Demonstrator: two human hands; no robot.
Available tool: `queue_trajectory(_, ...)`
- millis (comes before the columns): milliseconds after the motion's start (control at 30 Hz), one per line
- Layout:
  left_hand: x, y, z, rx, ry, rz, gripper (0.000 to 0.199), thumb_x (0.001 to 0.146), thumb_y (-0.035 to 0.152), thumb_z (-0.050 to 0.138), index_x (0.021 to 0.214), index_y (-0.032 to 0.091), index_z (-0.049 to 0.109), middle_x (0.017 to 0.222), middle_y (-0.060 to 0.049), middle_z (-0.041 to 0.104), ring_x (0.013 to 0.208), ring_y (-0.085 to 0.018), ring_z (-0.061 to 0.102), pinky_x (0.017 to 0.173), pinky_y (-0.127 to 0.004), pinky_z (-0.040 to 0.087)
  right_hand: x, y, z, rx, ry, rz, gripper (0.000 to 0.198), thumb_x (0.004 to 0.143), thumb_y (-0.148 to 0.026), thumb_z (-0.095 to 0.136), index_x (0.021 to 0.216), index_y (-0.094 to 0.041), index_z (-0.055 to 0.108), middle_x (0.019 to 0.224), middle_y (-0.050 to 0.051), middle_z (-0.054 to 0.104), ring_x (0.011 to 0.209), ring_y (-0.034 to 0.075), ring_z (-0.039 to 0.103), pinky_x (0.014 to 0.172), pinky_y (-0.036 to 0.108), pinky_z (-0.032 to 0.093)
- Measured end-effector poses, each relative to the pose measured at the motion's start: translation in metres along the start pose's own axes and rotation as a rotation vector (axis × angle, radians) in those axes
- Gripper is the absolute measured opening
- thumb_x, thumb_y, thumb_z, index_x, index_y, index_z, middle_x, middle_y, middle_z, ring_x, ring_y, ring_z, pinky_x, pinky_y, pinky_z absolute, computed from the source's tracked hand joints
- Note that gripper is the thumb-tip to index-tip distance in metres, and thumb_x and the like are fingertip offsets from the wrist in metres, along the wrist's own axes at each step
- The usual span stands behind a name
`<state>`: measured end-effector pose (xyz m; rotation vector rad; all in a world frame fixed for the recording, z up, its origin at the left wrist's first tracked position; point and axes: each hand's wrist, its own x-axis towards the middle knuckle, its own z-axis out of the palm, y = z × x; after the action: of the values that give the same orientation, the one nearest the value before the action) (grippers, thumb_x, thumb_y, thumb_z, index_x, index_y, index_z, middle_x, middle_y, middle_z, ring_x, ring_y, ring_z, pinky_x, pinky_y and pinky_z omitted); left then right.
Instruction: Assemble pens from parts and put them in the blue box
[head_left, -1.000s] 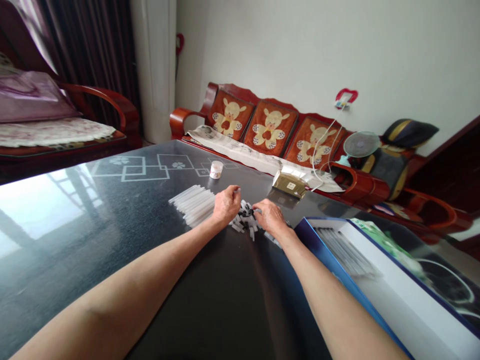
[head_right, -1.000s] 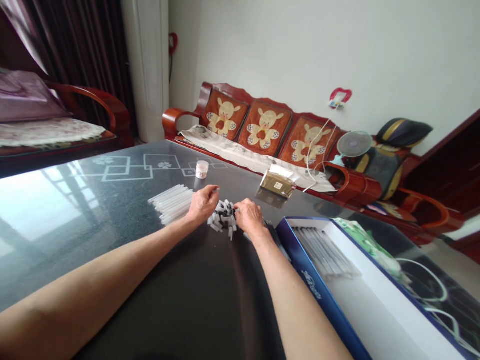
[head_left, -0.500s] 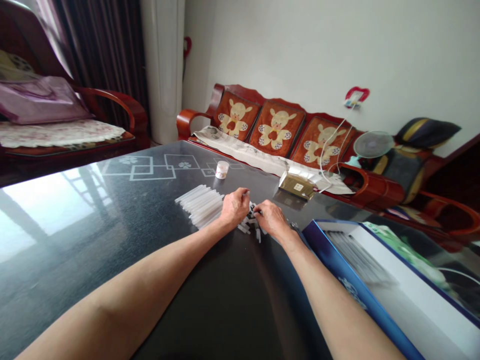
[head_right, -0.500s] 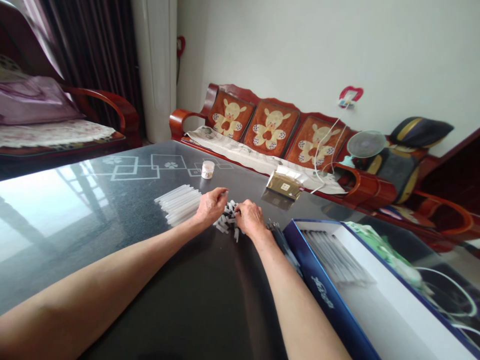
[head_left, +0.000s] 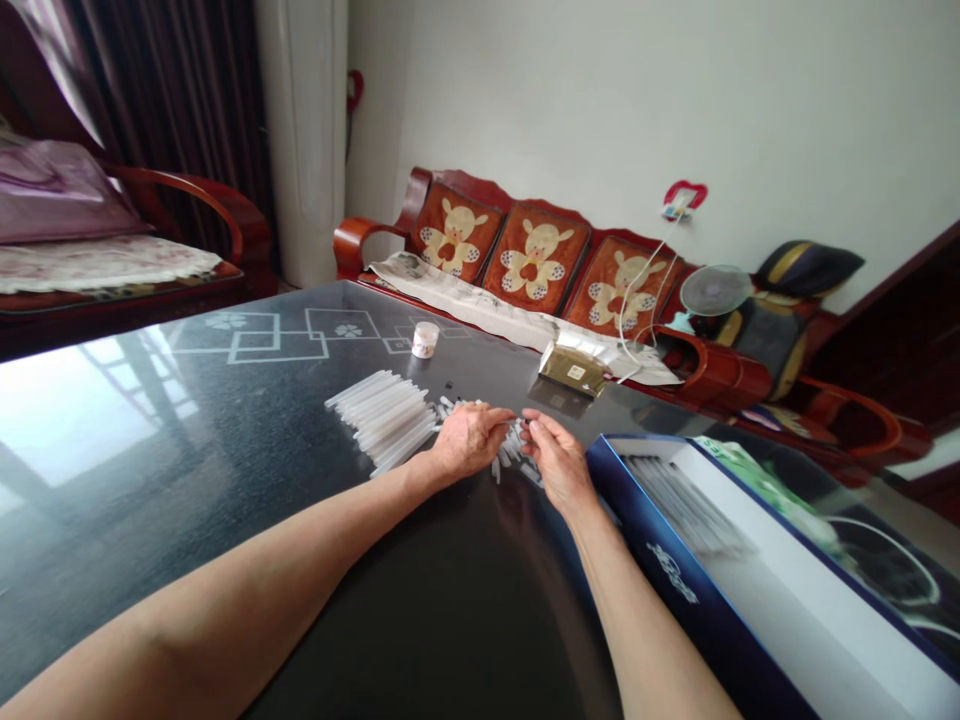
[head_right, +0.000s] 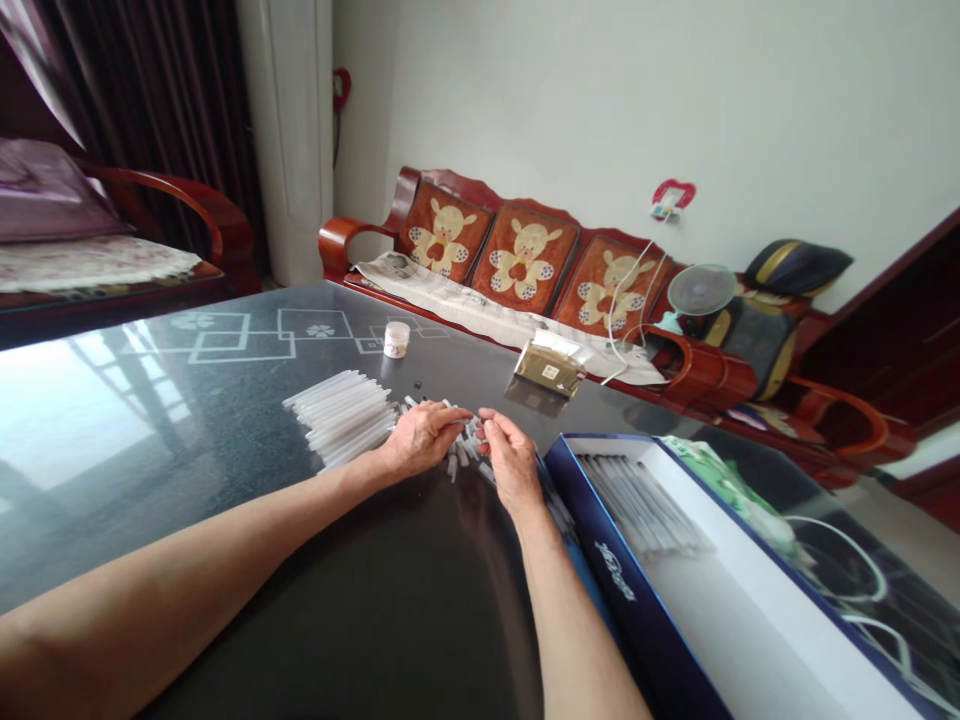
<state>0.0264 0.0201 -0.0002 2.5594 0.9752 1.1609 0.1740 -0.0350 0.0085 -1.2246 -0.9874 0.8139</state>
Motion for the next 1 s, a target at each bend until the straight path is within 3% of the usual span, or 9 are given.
queue_trajectory(367, -0.003, 0.001, 0.003, 0.019, -0.047, 0.002, 0.031, 0.092, 0.024, 0.042, 0.109, 0.02, 0.068, 0.086, -0.007, 0.07, 0.084, -0.02, 0.065, 0.082, -0.032, 0.05, 0.0, 0.007, -0.003, -0.077, -0.042, -0.038, 0.035, 0.066, -0.04, 0.076, 0.091, -0.016, 0.069, 0.076, 0.0, 0.068, 0.067, 0.011, 0.061, 0.067, 0.024, 0.05)
queue_trajectory(767, -0.005, 0.006, -0.007, 0.212, -0.105, 0.057, 0.031, 0.094, 0.024, 0.039, 0.106, 0.021, 0.068, 0.081, -0.007, 0.064, 0.079, -0.02, 0.058, 0.079, -0.034, 0.044, -0.002, 0.015, 0.004, -0.077, 0.003, -0.041, 0.037, 0.066, -0.043, 0.077, 0.091, -0.016, 0.071, 0.072, 0.0, 0.068, 0.063, 0.011, 0.061, 0.067, 0.026, 0.052)
queue_trajectory(1000, -0.002, 0.005, -0.009, 0.209, -0.127, 0.068, 0.031, 0.095, 0.025, 0.038, 0.101, 0.017, 0.067, 0.083, -0.008, 0.065, 0.079, -0.021, 0.058, 0.079, -0.035, 0.043, 0.001, 0.007, -0.003, -0.03, -0.102, 0.014, 0.037, 0.061, -0.041, 0.08, 0.088, -0.017, 0.07, 0.078, 0.0, 0.069, 0.064, 0.009, 0.062, 0.069, 0.024, 0.052)
